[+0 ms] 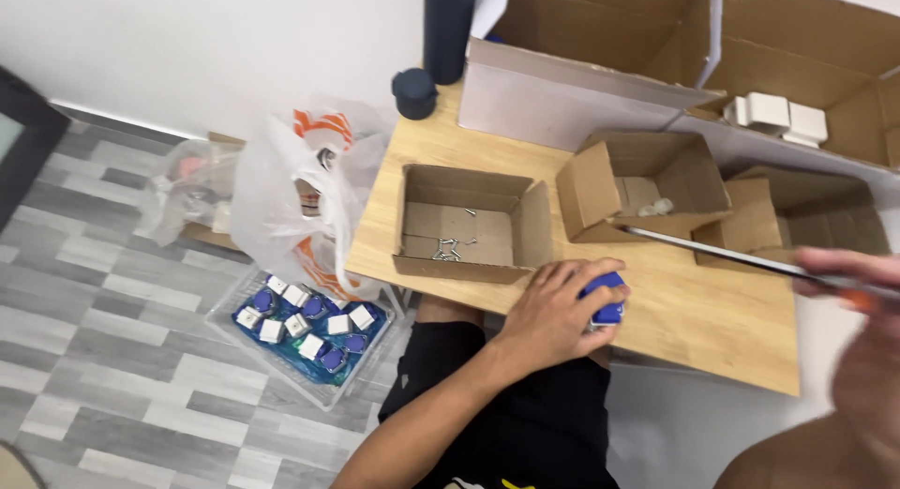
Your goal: Assembling electrical socket units by fitting plastic housings and internal components together using a screwdriver.
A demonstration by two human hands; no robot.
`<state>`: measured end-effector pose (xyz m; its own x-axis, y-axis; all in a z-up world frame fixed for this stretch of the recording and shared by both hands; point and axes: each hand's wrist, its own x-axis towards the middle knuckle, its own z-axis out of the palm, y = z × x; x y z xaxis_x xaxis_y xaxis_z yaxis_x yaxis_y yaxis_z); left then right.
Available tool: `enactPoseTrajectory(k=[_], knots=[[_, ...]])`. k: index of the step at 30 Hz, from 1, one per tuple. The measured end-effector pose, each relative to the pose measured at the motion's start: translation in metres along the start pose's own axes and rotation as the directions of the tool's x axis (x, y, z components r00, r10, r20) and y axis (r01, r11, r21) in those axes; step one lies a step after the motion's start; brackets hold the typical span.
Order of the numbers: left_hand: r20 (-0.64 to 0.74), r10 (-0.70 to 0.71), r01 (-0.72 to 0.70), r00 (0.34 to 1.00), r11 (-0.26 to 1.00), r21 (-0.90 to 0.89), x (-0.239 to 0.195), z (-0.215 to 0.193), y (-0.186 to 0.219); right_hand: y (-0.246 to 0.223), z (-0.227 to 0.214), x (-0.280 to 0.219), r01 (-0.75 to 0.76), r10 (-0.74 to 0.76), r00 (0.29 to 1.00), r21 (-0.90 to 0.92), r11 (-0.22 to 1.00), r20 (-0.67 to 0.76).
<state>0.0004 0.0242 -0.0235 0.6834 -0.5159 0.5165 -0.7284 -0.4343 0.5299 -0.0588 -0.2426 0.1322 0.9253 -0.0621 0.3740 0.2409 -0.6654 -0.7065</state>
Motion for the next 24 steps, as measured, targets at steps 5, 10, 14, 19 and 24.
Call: enactPoseTrajectory(k=[5, 10, 14, 19, 24], knots=[[-0.142, 0.017, -0.017, 0.990, 1.000, 0.005, -0.005, 0.006, 0.002, -0.097, 0.106, 0.043, 0.360, -0.380, 0.925, 0.369, 0.857, -0.019], [-0.160, -0.008, 0.014, 0.987, 0.999, 0.042, -0.005, 0.022, -0.006, -0.103, 0.166, 0.060, 0.307, -0.333, 0.943, 0.335, 0.891, 0.021], [-0.359, 0.046, -0.042, 0.932, 0.999, 0.019, -0.004, 0.023, -0.004, -0.087, 0.187, 0.065, 0.365, -0.373, 0.927, 0.303, 0.880, -0.032], [-0.402, 0.084, -0.105, 0.912, 0.994, -0.030, -0.003, 0.018, -0.003, -0.078, 0.181, 0.065, 0.340, -0.347, 0.937, 0.289, 0.895, -0.028], [-0.468, 0.146, -0.165, 0.871, 0.986, 0.000, 0.002, 0.020, 0.006, -0.074, 0.177, 0.060, 0.300, -0.306, 0.951, 0.358, 0.884, -0.042]])
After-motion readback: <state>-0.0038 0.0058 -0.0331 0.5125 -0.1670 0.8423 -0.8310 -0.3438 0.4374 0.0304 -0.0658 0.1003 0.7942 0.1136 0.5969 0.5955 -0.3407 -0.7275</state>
